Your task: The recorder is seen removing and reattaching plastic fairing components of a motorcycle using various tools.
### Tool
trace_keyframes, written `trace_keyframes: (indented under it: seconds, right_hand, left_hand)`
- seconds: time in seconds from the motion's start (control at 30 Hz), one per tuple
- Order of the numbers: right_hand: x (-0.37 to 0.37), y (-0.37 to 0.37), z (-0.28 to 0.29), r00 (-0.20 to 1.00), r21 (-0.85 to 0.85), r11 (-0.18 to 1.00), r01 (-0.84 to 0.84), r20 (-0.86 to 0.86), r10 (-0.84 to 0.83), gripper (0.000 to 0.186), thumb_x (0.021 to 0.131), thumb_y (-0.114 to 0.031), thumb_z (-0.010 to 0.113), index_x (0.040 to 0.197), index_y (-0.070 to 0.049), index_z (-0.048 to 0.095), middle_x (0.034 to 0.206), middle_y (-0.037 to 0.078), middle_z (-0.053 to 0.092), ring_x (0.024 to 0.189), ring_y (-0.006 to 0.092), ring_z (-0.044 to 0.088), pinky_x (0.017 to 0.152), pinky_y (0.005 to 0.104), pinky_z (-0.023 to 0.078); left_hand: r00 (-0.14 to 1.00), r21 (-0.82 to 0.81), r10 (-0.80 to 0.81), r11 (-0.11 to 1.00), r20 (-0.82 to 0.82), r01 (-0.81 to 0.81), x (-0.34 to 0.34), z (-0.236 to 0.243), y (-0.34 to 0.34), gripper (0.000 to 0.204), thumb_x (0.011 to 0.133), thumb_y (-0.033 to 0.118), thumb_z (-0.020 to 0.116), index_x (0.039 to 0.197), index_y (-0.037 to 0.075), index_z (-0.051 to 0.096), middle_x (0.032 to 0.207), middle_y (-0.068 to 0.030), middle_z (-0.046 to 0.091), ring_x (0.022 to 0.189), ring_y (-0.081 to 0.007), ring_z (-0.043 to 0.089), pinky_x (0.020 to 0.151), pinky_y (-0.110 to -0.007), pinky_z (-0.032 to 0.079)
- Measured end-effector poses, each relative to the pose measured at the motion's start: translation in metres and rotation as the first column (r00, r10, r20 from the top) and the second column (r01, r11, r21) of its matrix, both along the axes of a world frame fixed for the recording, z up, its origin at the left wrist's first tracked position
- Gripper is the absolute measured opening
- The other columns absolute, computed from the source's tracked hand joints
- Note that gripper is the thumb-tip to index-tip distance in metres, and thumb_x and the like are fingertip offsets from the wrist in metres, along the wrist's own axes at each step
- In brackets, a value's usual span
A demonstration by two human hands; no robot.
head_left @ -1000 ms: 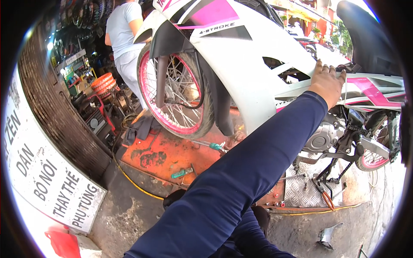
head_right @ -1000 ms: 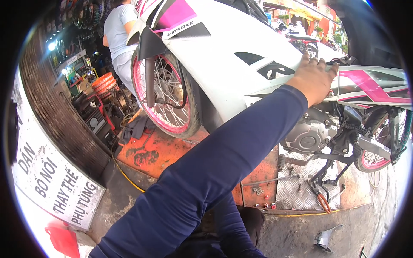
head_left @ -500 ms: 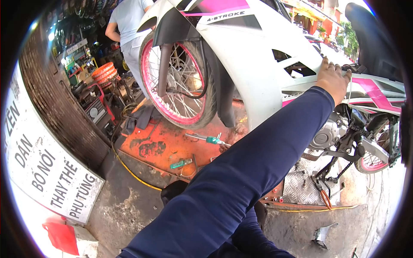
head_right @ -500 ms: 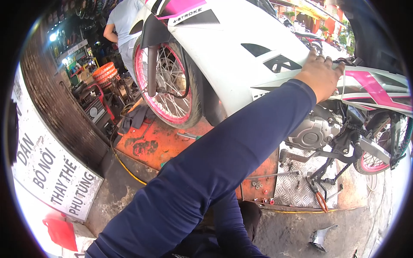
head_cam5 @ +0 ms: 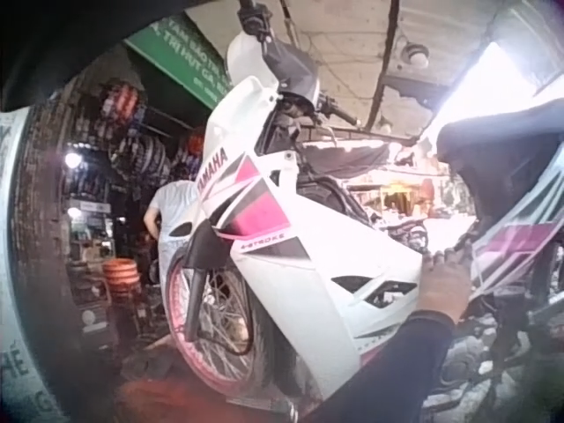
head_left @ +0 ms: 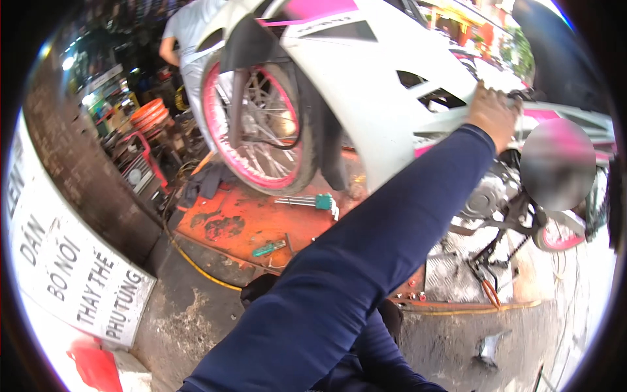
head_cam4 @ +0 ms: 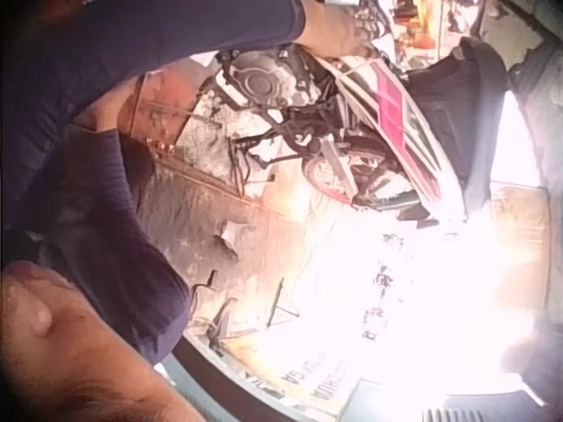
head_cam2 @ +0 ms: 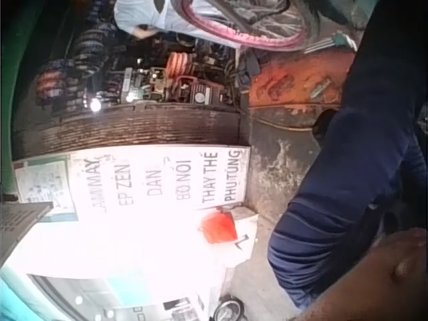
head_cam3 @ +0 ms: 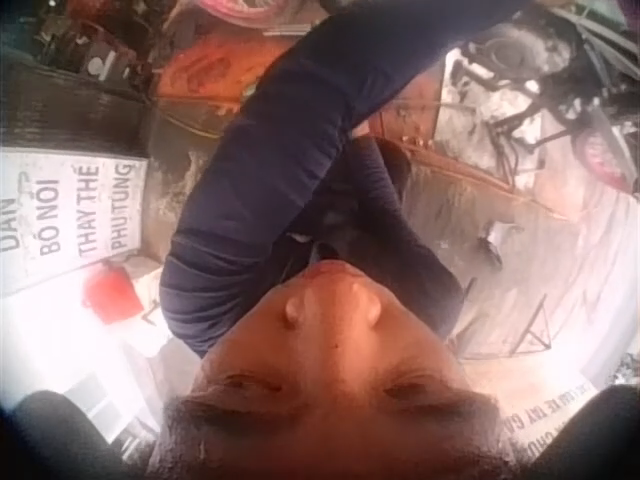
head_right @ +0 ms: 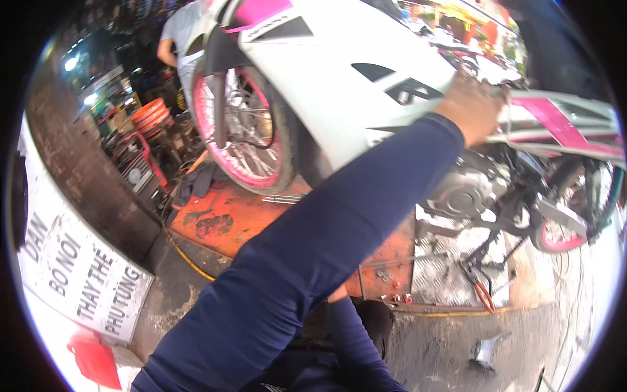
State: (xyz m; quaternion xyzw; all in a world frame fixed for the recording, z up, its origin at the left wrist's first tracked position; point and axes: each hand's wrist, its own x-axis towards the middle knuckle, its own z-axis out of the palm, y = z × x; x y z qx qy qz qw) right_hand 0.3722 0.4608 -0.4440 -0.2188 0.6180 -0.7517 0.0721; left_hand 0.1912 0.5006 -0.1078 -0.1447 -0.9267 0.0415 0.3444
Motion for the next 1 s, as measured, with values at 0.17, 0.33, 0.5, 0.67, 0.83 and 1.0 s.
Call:
trace_keyframes:
  seconds: [0.17, 0.33, 0.5, 0.67, 0.83, 1.0]
  right_hand:
    - [-0.011, 0.086, 0.064, 0.974, -0.203, 0.959, 0.199, -0.065, -0.216, 0.022, 0.101, -0.012, 0.037, 0.103, 0.003, 0.052, 0.095, 0.011, 0.062, 0.079, 0.0147, 0.060, 0.073, 0.0286, 0.049]
    - [-0.072, 0.175, 0.173, 0.560, -0.351, 0.721, 0.598, -0.461, -0.688, 0.013, 0.093, -0.006, 0.053, 0.102, 0.002, 0.057, 0.093, 0.008, 0.060, 0.079, 0.0115, 0.057, 0.068, 0.0243, 0.046]
    - [-0.134, 0.169, 0.231, 0.458, -0.643, 0.671, 0.371, -0.501, -0.734, 0.018, 0.094, -0.005, 0.053, 0.109, 0.004, 0.049, 0.102, 0.018, 0.062, 0.090, 0.0189, 0.063, 0.077, 0.0279, 0.052]
    - [-0.159, 0.163, 0.232, 0.357, -0.588, 0.714, 0.381, -0.618, -0.700, 0.017, 0.096, -0.007, 0.048, 0.108, 0.005, 0.050, 0.105, 0.018, 0.064, 0.091, 0.0222, 0.066, 0.079, 0.0316, 0.052]
    - [-0.153, 0.161, 0.234, 0.334, -0.659, 0.640, 0.395, -0.546, -0.769, 0.015, 0.097, -0.007, 0.046, 0.106, 0.005, 0.047, 0.101, 0.019, 0.063, 0.090, 0.0237, 0.065, 0.081, 0.0328, 0.053]
    - [-0.162, 0.160, 0.239, 0.281, -0.627, 0.665, 0.406, -0.606, -0.744, 0.016, 0.095, -0.004, 0.046, 0.107, 0.005, 0.049, 0.100, 0.018, 0.062, 0.092, 0.0223, 0.063, 0.083, 0.0326, 0.054]
  left_hand:
    - [0.973, -0.133, -0.132, 0.985, -0.190, 0.107, -0.016, -0.015, -0.024, 0.064, 0.086, 0.022, 0.054, 0.144, 0.013, 0.030, 0.145, -0.0167, 0.036, 0.136, -0.0354, 0.032, 0.112, -0.054, 0.020]
    - [0.923, -0.229, -0.221, 0.961, -0.314, 0.152, -0.013, -0.006, -0.027, 0.077, 0.073, 0.017, 0.072, 0.141, 0.016, 0.035, 0.143, -0.0153, 0.036, 0.135, -0.0364, 0.031, 0.113, -0.050, 0.021]
    - [0.919, -0.220, -0.292, 0.946, -0.264, 0.238, 0.004, -0.003, -0.014, 0.041, 0.076, 0.009, 0.065, 0.116, 0.014, 0.056, 0.133, -0.0123, 0.048, 0.122, -0.0300, 0.047, 0.099, -0.047, 0.039]
    - [0.919, -0.096, -0.307, 0.951, -0.247, 0.293, 0.003, -0.012, -0.010, 0.040, 0.077, 0.010, 0.063, 0.116, 0.015, 0.055, 0.131, -0.0160, 0.049, 0.118, -0.0318, 0.051, 0.097, -0.051, 0.041]
    - [0.892, -0.106, -0.302, 0.953, -0.335, 0.283, -0.005, -0.021, -0.010, 0.038, 0.079, 0.011, 0.063, 0.115, 0.015, 0.052, 0.135, -0.0184, 0.045, 0.124, -0.0350, 0.046, 0.102, -0.061, 0.033]
    - [0.888, -0.045, -0.263, 0.963, -0.376, 0.266, -0.012, -0.027, -0.010, 0.043, 0.077, 0.012, 0.067, 0.117, 0.016, 0.053, 0.138, -0.0187, 0.043, 0.128, -0.0366, 0.042, 0.105, -0.064, 0.026]
